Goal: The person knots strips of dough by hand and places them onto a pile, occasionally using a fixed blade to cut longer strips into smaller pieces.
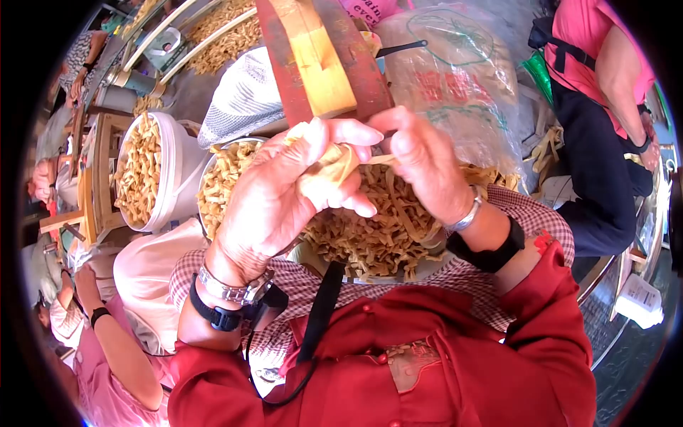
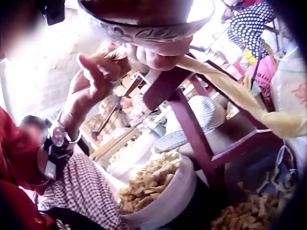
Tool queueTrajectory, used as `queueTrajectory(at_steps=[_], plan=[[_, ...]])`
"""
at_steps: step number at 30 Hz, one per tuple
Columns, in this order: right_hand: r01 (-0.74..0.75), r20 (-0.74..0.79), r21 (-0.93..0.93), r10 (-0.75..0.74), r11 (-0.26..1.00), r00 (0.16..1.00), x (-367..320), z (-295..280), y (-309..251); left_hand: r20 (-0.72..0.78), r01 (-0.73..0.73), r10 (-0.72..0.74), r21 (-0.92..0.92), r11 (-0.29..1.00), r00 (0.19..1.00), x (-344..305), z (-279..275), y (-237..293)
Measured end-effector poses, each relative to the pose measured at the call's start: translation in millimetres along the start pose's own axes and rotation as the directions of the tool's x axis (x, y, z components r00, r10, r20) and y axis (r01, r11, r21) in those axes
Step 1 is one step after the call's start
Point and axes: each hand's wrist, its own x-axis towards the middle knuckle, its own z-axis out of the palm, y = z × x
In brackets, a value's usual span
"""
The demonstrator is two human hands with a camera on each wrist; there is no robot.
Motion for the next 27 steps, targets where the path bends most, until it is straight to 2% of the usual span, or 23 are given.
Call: queueTrajectory(at_steps=[1, 3, 4, 6, 7, 8, 9, 10, 11, 12, 13, 15, 17, 19, 22, 23, 25, 27], plan=[[0.044, 0.002, -0.086, -0.044, 0.995, 0.999, 1.3, -7.4, 6.9, 0.019, -0.041, 0.042, -0.045, 0.998, 0.999, -0.7, -4.1, 2.7], [-0.097, -0.032, -0.158, 0.093, 0.983, 0.995, -3.1, -24.3, 11.5, 0.055, -0.119, 0.127, -0.135, 0.984, 0.990, -1.0, -15.4, 9.6], [-0.074, -0.034, -0.201, 0.069, 0.977, 0.997, -4.1, -25.0, 13.0, 0.024, -0.081, 0.085, -0.145, 0.986, 0.996, -2.0, -20.1, 14.9], [-0.030, -0.026, -0.287, 0.024, 0.957, 0.999, -5.2, -22.7, 13.8, 0.000, -0.088, 0.089, -0.070, 0.994, 0.996, -3.8, -21.3, 15.7], [-0.047, -0.005, -0.256, 0.047, 0.966, 0.999, -5.1, -18.5, 16.2, -0.010, -0.089, 0.089, -0.032, 0.996, 0.996, -4.3, -20.6, 15.9], [-0.065, 0.012, -0.229, 0.070, 0.971, 0.997, -4.3, -12.4, 19.1, -0.150, -0.076, 0.089, 0.092, 0.993, 0.985, -4.2, -15.1, 17.1], [-0.088, 0.023, -0.210, 0.094, 0.974, 0.995, -4.3, -8.0, 18.9, -0.216, -0.073, 0.127, 0.242, 0.967, 0.968, -5.6, -13.5, 16.0], [-0.276, 0.044, -0.075, 0.280, 0.958, 0.959, -4.2, -3.9, 10.7, -0.263, -0.062, 0.171, 0.379, 0.923, 0.950, -6.4, -12.2, 13.7], [-0.280, 0.057, -0.024, 0.281, 0.960, 0.958, -3.3, -1.3, 7.4, -0.291, -0.050, 0.223, 0.501, 0.864, 0.930, -5.3, -10.0, 10.1], [-0.286, 0.069, 0.021, 0.284, 0.958, 0.956, -2.6, 0.0, 13.5, -0.356, -0.007, 0.237, 0.544, 0.839, 0.904, -4.2, -8.2, 6.3], [-0.236, 0.054, 0.028, 0.234, 0.971, 0.971, -2.0, 2.8, 19.0, -0.334, 0.017, 0.241, 0.614, 0.789, 0.911, -3.3, -15.2, 2.8], [-0.318, 0.194, -0.057, 0.323, 0.946, 0.926, 0.5, -0.9, 16.4, -0.377, 0.118, 0.139, 0.584, 0.803, 0.916, -4.1, -6.9, 4.5], [-0.280, 0.238, -0.046, 0.282, 0.959, 0.929, -0.6, 2.5, 15.1, -0.381, 0.096, 0.203, 0.635, 0.767, 0.902, -3.4, -8.8, -2.7], [-0.278, 0.253, -0.011, 0.272, 0.961, 0.929, 0.7, 6.8, 5.4, -0.355, 0.057, 0.188, 0.578, 0.814, 0.916, -1.7, -11.0, -5.7], [-0.334, 0.300, -0.043, 0.331, 0.942, 0.895, 4.5, 5.8, -10.8, -0.324, 0.016, 0.178, 0.516, 0.857, 0.929, 0.5, -8.5, -6.4], [0.189, 0.179, -0.159, -0.160, 0.969, 0.971, 4.0, 14.6, 24.0, -0.298, -0.009, 0.167, 0.467, 0.884, 0.940, 0.4, -12.0, -3.0], [0.197, 0.218, -0.041, -0.184, 0.980, 0.959, 5.8, 8.0, 13.4, -0.243, -0.082, 0.192, 0.401, 0.912, 0.951, -4.2, -19.9, 4.7], [0.163, 0.238, -0.061, -0.144, 0.985, 0.961, 7.8, -5.5, 0.1, -0.305, -0.189, 0.292, 0.324, 0.927, 0.906, -6.7, -24.4, 6.0]])
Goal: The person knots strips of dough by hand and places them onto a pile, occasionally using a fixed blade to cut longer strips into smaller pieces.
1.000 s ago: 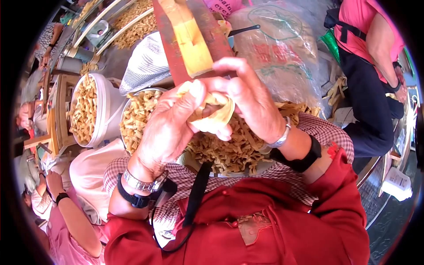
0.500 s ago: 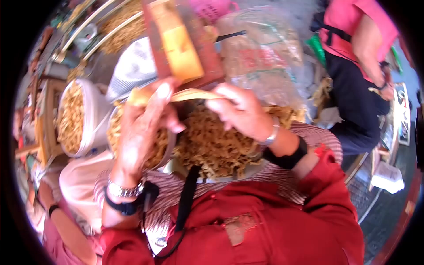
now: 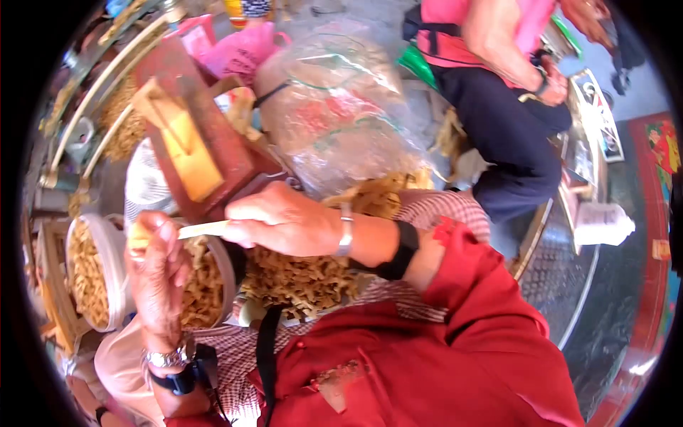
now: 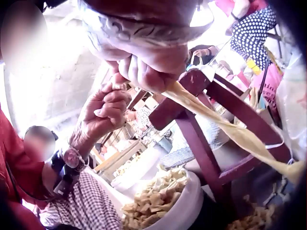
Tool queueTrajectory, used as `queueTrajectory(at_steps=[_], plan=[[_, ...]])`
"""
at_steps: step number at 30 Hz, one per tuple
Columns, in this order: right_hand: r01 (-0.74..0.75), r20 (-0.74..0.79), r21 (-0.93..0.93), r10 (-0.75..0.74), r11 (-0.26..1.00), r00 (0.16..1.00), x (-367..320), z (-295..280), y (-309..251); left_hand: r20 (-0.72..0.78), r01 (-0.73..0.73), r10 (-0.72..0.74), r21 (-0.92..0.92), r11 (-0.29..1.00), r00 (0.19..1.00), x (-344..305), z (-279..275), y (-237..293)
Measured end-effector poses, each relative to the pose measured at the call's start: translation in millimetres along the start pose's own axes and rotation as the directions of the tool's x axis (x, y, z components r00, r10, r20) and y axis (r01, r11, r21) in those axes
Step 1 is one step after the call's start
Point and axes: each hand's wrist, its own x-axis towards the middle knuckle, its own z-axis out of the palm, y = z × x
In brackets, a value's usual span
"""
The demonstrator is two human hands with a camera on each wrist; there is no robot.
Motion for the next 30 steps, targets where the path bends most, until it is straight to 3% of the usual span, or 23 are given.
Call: queueTrajectory(at_steps=[2, 3, 5, 7, 13, 16, 18, 20, 22, 24, 26, 28, 29, 30], plan=[[-0.116, 0.071, -0.095, 0.123, 0.989, 0.990, 2.3, -7.0, -5.2, -0.027, -0.028, 0.029, 0.052, 0.998, 0.999, 1.3, -3.7, -0.8], [-0.052, -0.004, 0.005, 0.052, 0.999, 0.999, 6.0, -3.4, -0.4, -0.039, 0.038, -0.037, 0.019, 0.999, 0.999, 3.2, -4.3, 2.5], [-0.067, -0.059, -0.162, 0.058, 0.985, 0.997, 20.2, -11.0, -3.4, -0.033, 0.042, -0.042, -0.001, 0.999, 0.999, 14.9, 3.4, 11.5], [-0.055, -0.107, -0.177, 0.036, 0.983, 0.994, 38.6, -20.3, -6.7, 0.014, -0.050, 0.051, -0.037, 0.998, 0.999, 31.0, 6.9, 17.1], [-0.012, -0.193, -0.533, -0.108, 0.846, 0.975, 84.6, -43.6, -3.0, 0.016, -0.209, 0.209, -0.035, 0.977, 0.978, 71.9, 12.0, 29.9], [-0.040, -0.222, -0.688, -0.157, 0.725, 0.962, 97.3, -47.5, 4.5, -0.041, -0.262, 0.268, 0.116, 0.958, 0.963, 88.4, 12.3, 27.6], [-0.070, -0.188, -0.758, -0.114, 0.648, 0.976, 93.8, -45.2, 19.7, -0.080, -0.240, 0.279, 0.321, 0.916, 0.957, 101.9, 2.1, 9.8], [-0.087, -0.156, -0.794, -0.063, 0.601, 0.986, 84.5, -43.4, 38.7, -0.053, -0.380, 0.580, 0.707, 0.596, 0.813, 112.7, -17.7, -10.5], [-0.115, -0.206, -0.668, -0.034, 0.735, 0.978, 75.2, -43.5, 36.2, -0.118, -0.141, 0.268, 0.619, 0.773, 0.956, 93.0, -22.1, 12.5], [-0.142, -0.214, -0.523, 0.032, 0.840, 0.976, 68.3, -34.1, 8.0, 0.040, -0.010, -0.023, 0.677, 0.736, 0.999, 59.5, -5.8, 43.6], [0.042, -0.186, -0.474, -0.147, 0.880, 0.972, 55.9, -7.2, -17.1, 0.170, 0.072, -0.284, 0.733, 0.677, 0.944, 37.3, 0.6, 52.9], [0.297, -0.034, -0.332, -0.326, 0.895, 0.945, 38.9, 16.3, -10.8, 0.340, -0.054, -0.284, 0.720, 0.691, 0.896, 26.2, -12.1, 32.0], [0.352, -0.016, -0.371, -0.385, 0.859, 0.923, 28.6, 30.1, -14.7, 0.420, -0.138, -0.296, 0.744, 0.654, 0.858, 26.6, -19.0, 21.3], [0.411, 0.011, -0.412, -0.447, 0.813, 0.894, 20.6, 43.1, -22.1, 0.244, 0.113, -0.462, 0.778, 0.618, 0.853, 16.2, 3.4, 29.2]])
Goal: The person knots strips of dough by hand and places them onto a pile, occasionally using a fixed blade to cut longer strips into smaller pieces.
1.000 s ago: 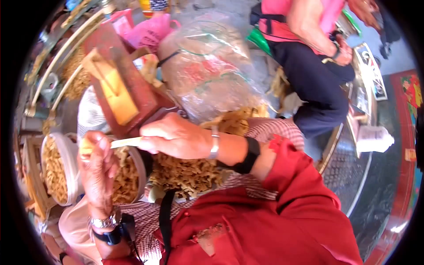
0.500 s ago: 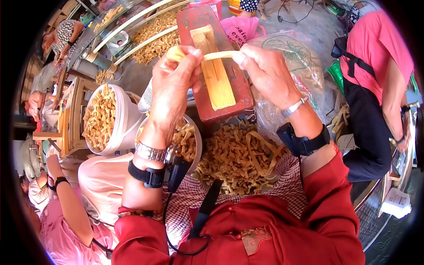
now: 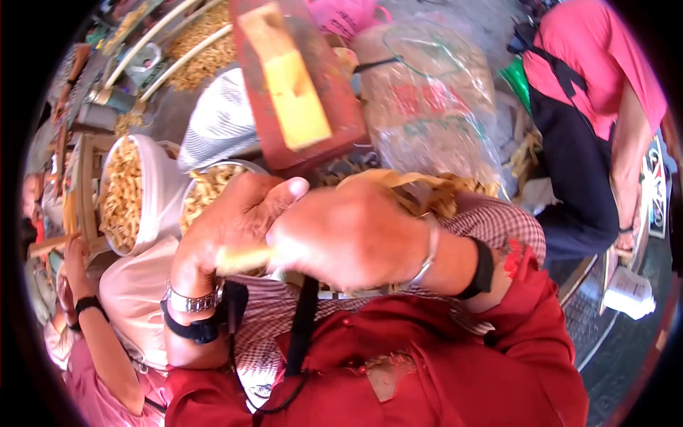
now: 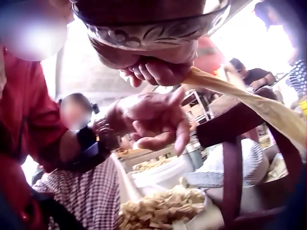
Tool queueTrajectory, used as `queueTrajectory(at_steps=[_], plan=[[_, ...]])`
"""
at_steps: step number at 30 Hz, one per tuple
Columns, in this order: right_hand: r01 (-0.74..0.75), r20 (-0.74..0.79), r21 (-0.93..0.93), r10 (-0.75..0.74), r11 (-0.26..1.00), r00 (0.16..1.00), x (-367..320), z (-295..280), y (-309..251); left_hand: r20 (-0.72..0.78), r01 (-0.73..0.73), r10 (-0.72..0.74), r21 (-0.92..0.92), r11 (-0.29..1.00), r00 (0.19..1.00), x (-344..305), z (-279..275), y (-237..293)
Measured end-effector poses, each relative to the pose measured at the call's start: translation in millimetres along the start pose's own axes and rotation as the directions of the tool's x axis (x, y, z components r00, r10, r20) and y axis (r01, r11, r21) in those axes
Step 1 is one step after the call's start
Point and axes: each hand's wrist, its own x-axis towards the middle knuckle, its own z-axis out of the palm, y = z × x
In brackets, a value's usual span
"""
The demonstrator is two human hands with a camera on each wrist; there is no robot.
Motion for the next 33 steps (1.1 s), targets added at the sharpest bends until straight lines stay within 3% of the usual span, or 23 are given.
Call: queueTrajectory(at_steps=[2, 4, 6, 8, 11, 12, 14, 15, 16, 17, 18, 19, 21, 24, 26, 27, 28, 29, 30, 31, 33], plan=[[0.022, 0.076, 0.087, -0.029, 0.996, 0.997, -10.1, 14.0, -15.9, -0.070, -0.024, 0.010, -0.205, 0.978, 0.997, 4.8, 28.2, -25.6], [0.007, 0.141, 0.176, -0.032, 0.984, 0.990, -25.5, 31.9, -30.2, 0.175, 0.154, -0.082, -0.453, 0.878, 0.981, 6.9, 51.3, -12.5], [0.019, 0.211, 0.298, -0.085, 0.954, 0.974, -35.4, 43.2, -44.6, 0.380, 0.374, -0.149, -0.633, 0.679, 0.913, 9.7, 61.3, -9.5], [0.008, 0.217, 0.368, -0.094, 0.930, 0.972, -37.6, 40.3, -53.4, 0.411, 0.305, 0.010, -0.693, 0.653, 0.912, 12.9, 52.9, -11.4], [0.086, -0.178, 0.228, -0.045, 0.970, 0.983, -19.1, 19.9, -36.6, 0.135, 0.075, 0.031, -0.715, 0.695, 0.990, 8.0, 43.0, -7.2], [-0.058, -0.161, 0.052, 0.065, 0.997, 0.985, -14.0, 2.2, -29.3, 0.019, -0.030, 0.062, -0.706, 0.708, 0.998, 8.7, 45.9, -8.7], [-0.295, -0.289, 0.161, 0.331, 0.942, 0.898, -14.9, -0.7, -5.9, -0.134, -0.196, 0.149, -0.475, 0.858, 0.980, 1.4, 40.2, -10.2], [-0.389, -0.343, 0.239, 0.452, 0.890, 0.824, -15.2, -2.2, 5.9, -0.191, -0.203, 0.138, -0.379, 0.903, 0.972, -0.3, 40.2, 0.1], [-0.498, -0.302, 0.364, 0.605, 0.787, 0.737, -14.2, 0.1, 8.0, -0.248, -0.203, 0.134, -0.279, 0.938, 0.959, -1.8, 39.7, 10.8], [-0.537, -0.248, 0.413, 0.659, 0.735, 0.710, -12.9, -0.7, 8.3, -0.349, -0.339, 0.328, 0.031, 0.940, 0.878, 0.0, 37.7, 9.8], [-0.575, -0.190, 0.458, 0.706, 0.678, 0.682, -9.8, -2.3, 7.5, -0.379, -0.412, 0.527, 0.346, 0.843, 0.760, 2.5, 33.4, 7.5], [-0.610, -0.128, 0.499, 0.749, 0.615, 0.650, -7.3, -3.8, 7.1, -0.333, -0.415, 0.709, 0.628, 0.659, 0.622, 3.6, 31.4, 6.0], [-0.565, -0.077, 0.522, 0.696, 0.639, 0.714, -4.3, -6.7, 8.5, -0.355, -0.398, 0.795, 0.720, 0.568, 0.492, 2.4, 33.9, 9.9], [-0.537, 0.061, 0.487, 0.586, 0.689, 0.808, -6.2, -14.2, 18.4, -0.321, -0.449, 0.830, 0.723, 0.526, 0.455, 3.0, 36.6, 13.9], [-0.518, 0.169, 0.462, 0.502, 0.720, 0.848, -6.9, -22.7, 23.7, -0.294, -0.510, 0.778, 0.618, 0.598, 0.556, 2.4, 32.9, 3.1], [-0.584, 0.179, 0.551, 0.599, 0.596, 0.780, -9.8, -17.9, 22.9, -0.324, -0.569, 0.755, 0.506, 0.648, 0.571, 4.2, 32.0, -4.3], [-0.555, 0.129, 0.316, 0.545, 0.769, 0.828, -8.1, -26.6, 23.2, -0.413, -0.598, 0.713, 0.389, 0.701, 0.567, 10.0, 30.8, -8.1], [-0.447, 0.039, 0.449, 0.483, 0.774, 0.875, -8.4, -19.8, 26.5, -0.453, -0.624, 0.569, 0.035, 0.781, 0.687, 6.5, 30.3, -6.5], [-0.354, -0.048, 0.481, 0.427, 0.802, 0.903, -7.2, -16.3, 26.3, -0.431, -0.574, 0.424, -0.320, 0.754, 0.797, 3.5, 28.8, 2.8], [-0.255, -0.135, 0.500, 0.366, 0.827, 0.921, -5.6, -13.0, 26.2, -0.437, -0.558, 0.394, -0.361, 0.747, 0.809, 3.1, 23.2, 1.6], [-0.123, -0.264, 0.340, 0.220, 0.932, 0.939, 1.9, -23.5, 21.8, -0.336, -0.563, 0.452, -0.484, 0.670, 0.826, -0.7, 19.0, 6.0]])
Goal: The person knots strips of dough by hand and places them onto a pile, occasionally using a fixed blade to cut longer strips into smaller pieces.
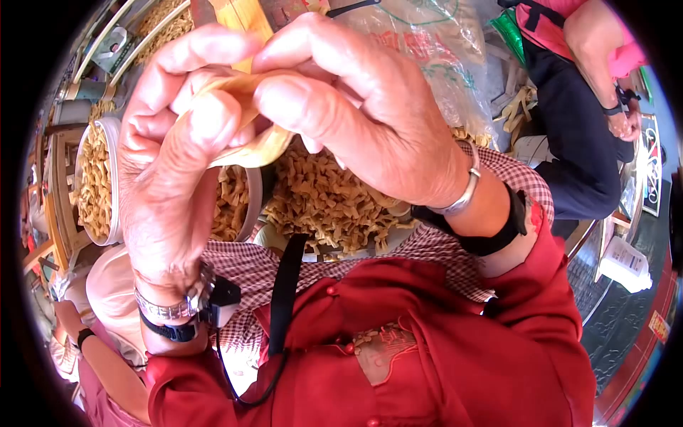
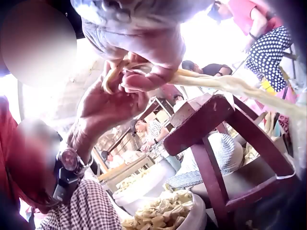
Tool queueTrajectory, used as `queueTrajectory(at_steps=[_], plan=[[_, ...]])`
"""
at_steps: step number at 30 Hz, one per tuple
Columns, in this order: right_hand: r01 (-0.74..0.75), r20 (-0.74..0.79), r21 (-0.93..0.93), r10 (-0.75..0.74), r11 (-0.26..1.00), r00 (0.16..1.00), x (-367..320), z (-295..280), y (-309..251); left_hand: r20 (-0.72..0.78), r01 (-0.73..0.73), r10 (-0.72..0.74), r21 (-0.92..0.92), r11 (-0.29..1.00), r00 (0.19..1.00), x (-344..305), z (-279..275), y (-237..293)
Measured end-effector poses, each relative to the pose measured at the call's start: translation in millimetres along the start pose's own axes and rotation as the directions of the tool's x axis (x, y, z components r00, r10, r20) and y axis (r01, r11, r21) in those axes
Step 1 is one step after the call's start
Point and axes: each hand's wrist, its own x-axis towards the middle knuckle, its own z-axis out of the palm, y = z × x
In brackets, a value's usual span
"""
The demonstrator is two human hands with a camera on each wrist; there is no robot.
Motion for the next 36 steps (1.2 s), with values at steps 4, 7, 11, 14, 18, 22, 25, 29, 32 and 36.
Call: queueTrajectory(at_steps=[4, 7, 11, 14, 18, 22, 25, 29, 32, 36], plan=[[-0.297, 0.102, -0.053, 0.301, 0.953, 0.948, 2.8, -12.9, -11.6, -0.244, -0.043, 0.004, -0.153, 0.987, 0.970, 3.9, 35.6, 0.0], [-0.299, 0.114, -0.107, 0.311, 0.948, 0.944, -3.2, -13.3, 1.3, -0.082, -0.050, 0.054, 0.051, 0.997, 0.995, 4.3, 6.4, -13.7], [-0.309, 0.165, -0.179, 0.338, 0.934, 0.926, -7.0, -15.7, 1.7, -0.136, -0.087, 0.131, 0.295, 0.952, 0.982, 4.0, 11.4, -16.4], [-0.322, 0.209, -0.093, 0.334, 0.942, 0.919, -10.7, -15.3, 4.1, -0.079, -0.097, 0.115, 0.204, 0.974, 0.990, 3.5, 7.3, -12.1], [-0.435, 0.291, 0.105, 0.390, 0.894, 0.873, -7.4, -18.5, -7.6, 0.004, 0.011, -0.011, -0.142, 0.990, 1.000, -8.3, 1.7, -3.3], [-0.456, 0.292, 0.192, 0.393, 0.869, 0.872, -7.9, -19.4, -6.8, 0.033, -0.011, 0.005, 0.164, 0.986, 0.999, -11.8, -2.1, -4.1], [-0.478, 0.284, 0.164, 0.423, 0.863, 0.861, -9.0, -18.6, -7.8, 0.155, -0.222, 0.160, 0.603, 0.766, 0.975, -4.7, 11.2, -1.7], [-0.480, 0.217, 0.234, 0.436, 0.845, 0.873, -11.0, -10.5, -5.2, -0.047, -0.072, 0.111, 0.504, 0.861, 0.993, -0.2, 22.4, -13.0], [-0.545, 0.186, 0.274, 0.512, 0.792, 0.838, -9.4, -9.3, -10.8, -0.038, 0.091, -0.088, 0.101, 0.991, 0.995, 0.8, 25.1, -14.6], [-0.353, 0.181, 0.093, 0.332, 0.931, 0.926, -19.8, -16.2, 0.1, 0.046, 0.234, -0.231, -0.330, 0.915, 0.972, 0.2, 20.2, -9.8]])
